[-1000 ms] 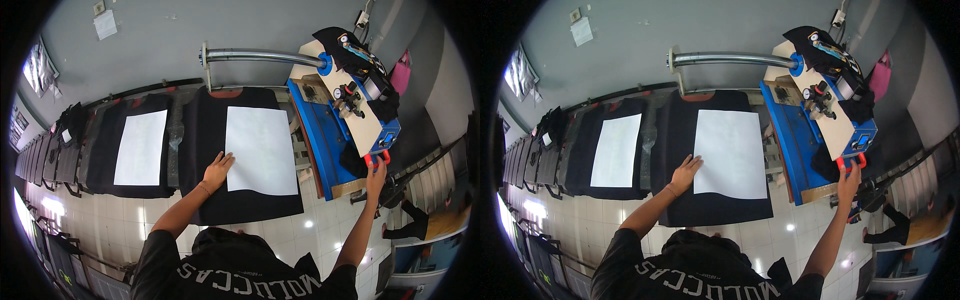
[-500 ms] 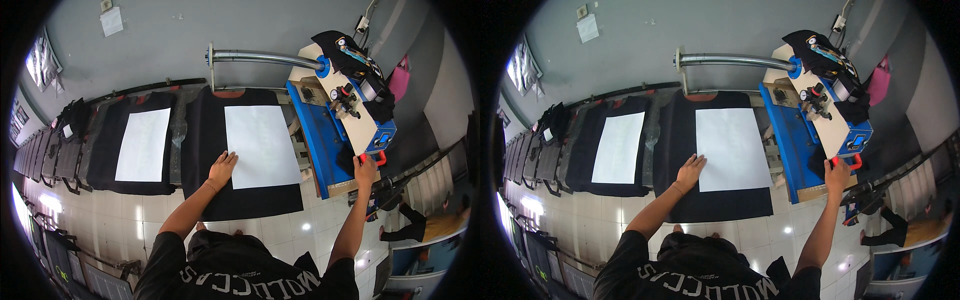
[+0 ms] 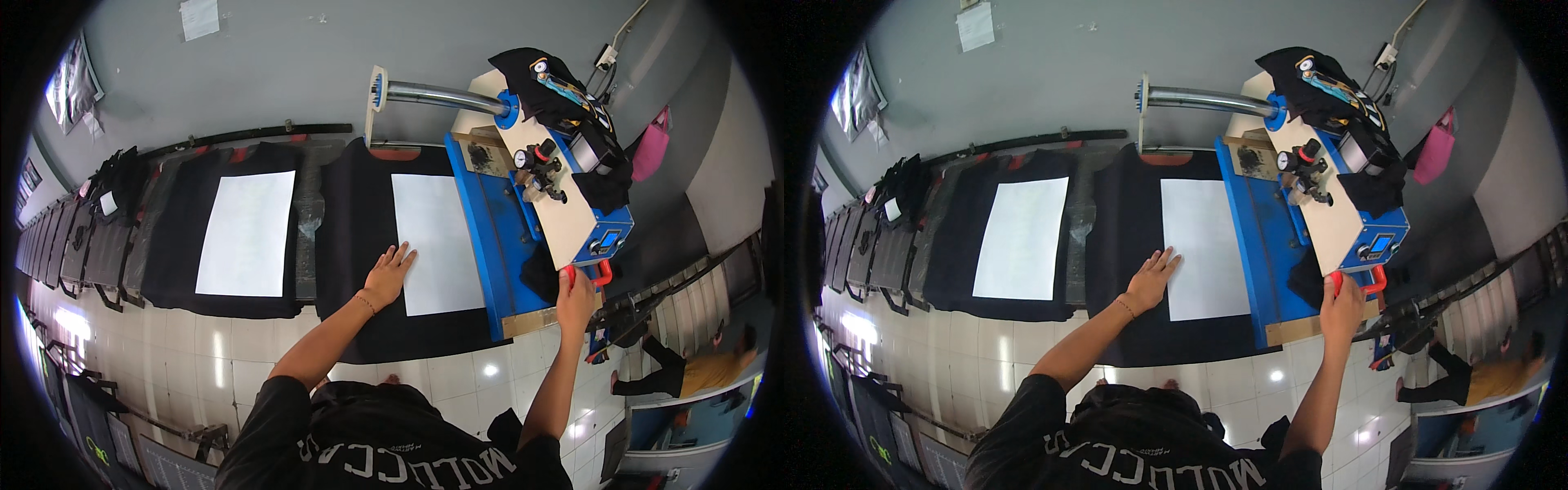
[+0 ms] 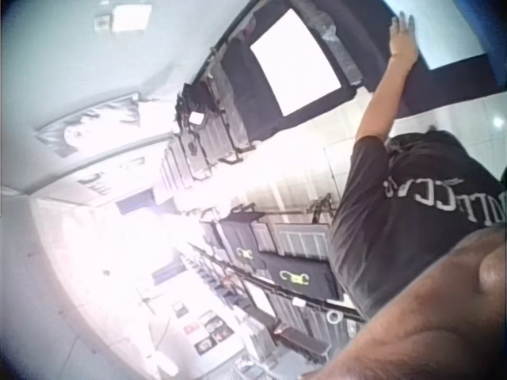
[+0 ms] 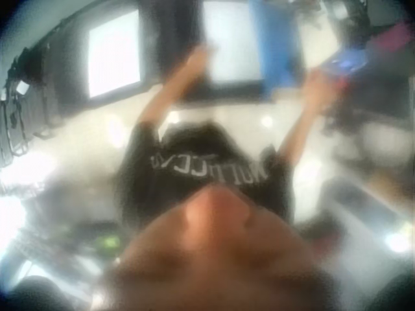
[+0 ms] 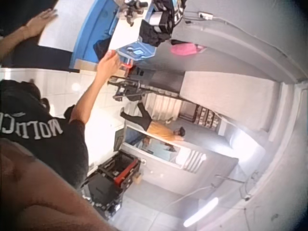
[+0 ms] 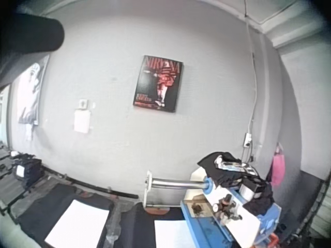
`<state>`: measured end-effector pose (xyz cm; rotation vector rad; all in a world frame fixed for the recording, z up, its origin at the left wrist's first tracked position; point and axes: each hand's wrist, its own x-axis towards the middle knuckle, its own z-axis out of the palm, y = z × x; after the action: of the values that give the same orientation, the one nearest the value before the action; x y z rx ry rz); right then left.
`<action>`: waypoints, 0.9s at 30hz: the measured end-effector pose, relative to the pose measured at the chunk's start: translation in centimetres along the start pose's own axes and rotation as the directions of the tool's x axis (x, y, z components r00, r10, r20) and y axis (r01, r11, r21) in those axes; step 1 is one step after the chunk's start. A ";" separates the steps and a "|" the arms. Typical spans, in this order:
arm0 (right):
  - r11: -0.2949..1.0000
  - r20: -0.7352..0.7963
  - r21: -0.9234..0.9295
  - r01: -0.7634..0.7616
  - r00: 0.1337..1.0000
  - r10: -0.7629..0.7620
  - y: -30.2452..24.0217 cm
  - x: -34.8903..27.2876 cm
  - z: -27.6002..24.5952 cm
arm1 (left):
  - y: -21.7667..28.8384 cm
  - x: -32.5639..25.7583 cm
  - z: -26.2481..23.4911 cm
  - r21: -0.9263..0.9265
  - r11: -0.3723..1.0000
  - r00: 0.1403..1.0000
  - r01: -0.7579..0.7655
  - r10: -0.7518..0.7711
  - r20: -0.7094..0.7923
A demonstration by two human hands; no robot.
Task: The person heat-presses printed designs onto black t-shirts by placing a protective sheet over the garment, lowering the heat press lever, and then removing the sheet after the press cycle.
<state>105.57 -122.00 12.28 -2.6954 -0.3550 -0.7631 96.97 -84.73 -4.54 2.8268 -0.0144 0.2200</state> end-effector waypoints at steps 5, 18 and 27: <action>0.926 -0.185 0.373 -0.053 0.974 0.130 7.0 1.3 -0.8 | 3.0 -3.5 -2.1 -0.179 0.983 0.981 0.040 -0.072 -0.181; 0.815 -0.209 0.579 0.021 0.970 0.123 13.9 7.6 4.3 | 4.4 -6.6 3.3 -0.351 0.833 0.790 0.429 -0.534 -0.301; 0.800 -0.187 0.600 0.003 0.973 0.137 14.3 9.0 5.3 | 0.5 -7.0 9.3 -0.757 0.481 0.444 0.442 -0.851 -0.281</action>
<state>120.03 -131.91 9.60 -1.9934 -0.3671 -0.7632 91.44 -88.15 -14.20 1.7550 1.0492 0.8055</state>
